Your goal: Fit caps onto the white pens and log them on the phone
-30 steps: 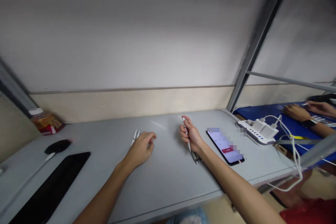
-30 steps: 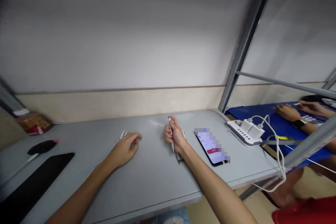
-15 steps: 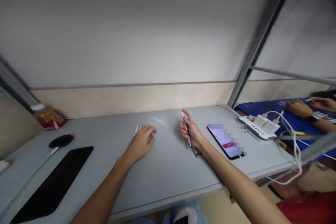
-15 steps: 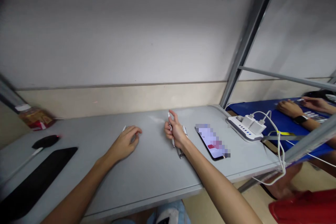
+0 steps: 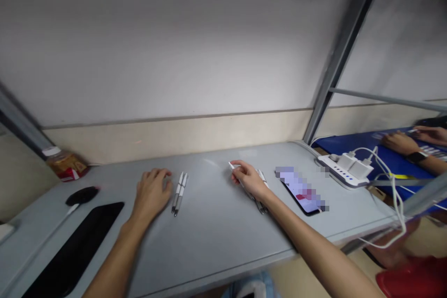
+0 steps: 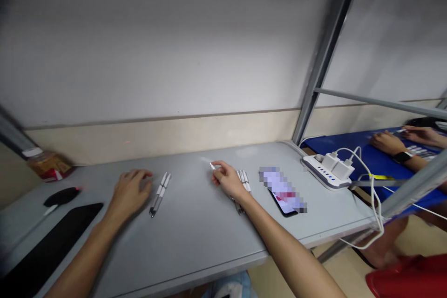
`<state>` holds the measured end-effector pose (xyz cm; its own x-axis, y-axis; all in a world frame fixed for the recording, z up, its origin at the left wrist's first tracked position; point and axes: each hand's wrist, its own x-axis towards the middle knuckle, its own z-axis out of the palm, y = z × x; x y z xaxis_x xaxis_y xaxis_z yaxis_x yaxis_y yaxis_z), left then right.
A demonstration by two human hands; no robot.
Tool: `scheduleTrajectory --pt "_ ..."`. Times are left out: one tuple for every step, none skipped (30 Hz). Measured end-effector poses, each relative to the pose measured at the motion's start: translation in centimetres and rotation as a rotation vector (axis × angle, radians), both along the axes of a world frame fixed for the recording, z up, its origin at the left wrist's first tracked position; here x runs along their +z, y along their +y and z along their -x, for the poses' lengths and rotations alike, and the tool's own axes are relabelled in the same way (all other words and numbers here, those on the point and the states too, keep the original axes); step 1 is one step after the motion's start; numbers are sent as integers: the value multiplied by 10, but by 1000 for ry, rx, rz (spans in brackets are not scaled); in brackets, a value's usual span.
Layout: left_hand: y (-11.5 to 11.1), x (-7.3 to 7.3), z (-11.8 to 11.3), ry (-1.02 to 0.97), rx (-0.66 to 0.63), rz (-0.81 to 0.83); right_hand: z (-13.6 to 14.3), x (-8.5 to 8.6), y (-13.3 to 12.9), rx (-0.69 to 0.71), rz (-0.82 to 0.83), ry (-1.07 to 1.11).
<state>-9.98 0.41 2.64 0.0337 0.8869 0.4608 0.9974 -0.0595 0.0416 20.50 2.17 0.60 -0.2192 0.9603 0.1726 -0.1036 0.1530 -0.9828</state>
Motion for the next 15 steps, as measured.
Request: scheduleTrajectory --pt "-3 -2 8 8 29 9 0 0 0 0 2 -16" --pt "-7 -3 15 17 63 13 0 1 -1 -1 3 -34" --pt "-11 -5 21 28 91 31 -1 2 -2 -4 1 -55" --pt "-16 -6 26 46 110 52 -1 4 -3 -11 -5 -79" --pt "-22 -7 30 60 141 54 -1 5 -4 -20 -14 -107" --pt "-28 -7 33 73 163 53 -2 6 -5 -32 -23 -142" --pt "-34 -6 35 77 189 63 -2 7 -6 -47 -28 -185" --pt "-41 -5 37 86 219 88 -2 8 -7 -66 -32 -235" --pt "-47 -5 40 99 259 108 -2 8 -7 -92 -36 -292" --pt "-54 -4 44 116 297 108 -3 8 -8 -124 -50 -354" --pt "-59 -5 50 143 321 89 -3 8 -8 -164 -77 -418" --pt "-65 -6 59 155 350 64 -3 8 -9 -211 -118 -478" --pt "-69 -9 71 138 380 52 -3 8 -9 -260 -167 -530" --pt "-72 -13 85 70 414 74 -4 8 -10 -306 -214 -576" --pt "-75 -19 101 -55 448 142 -4 9 -10 -342 -255 -616"
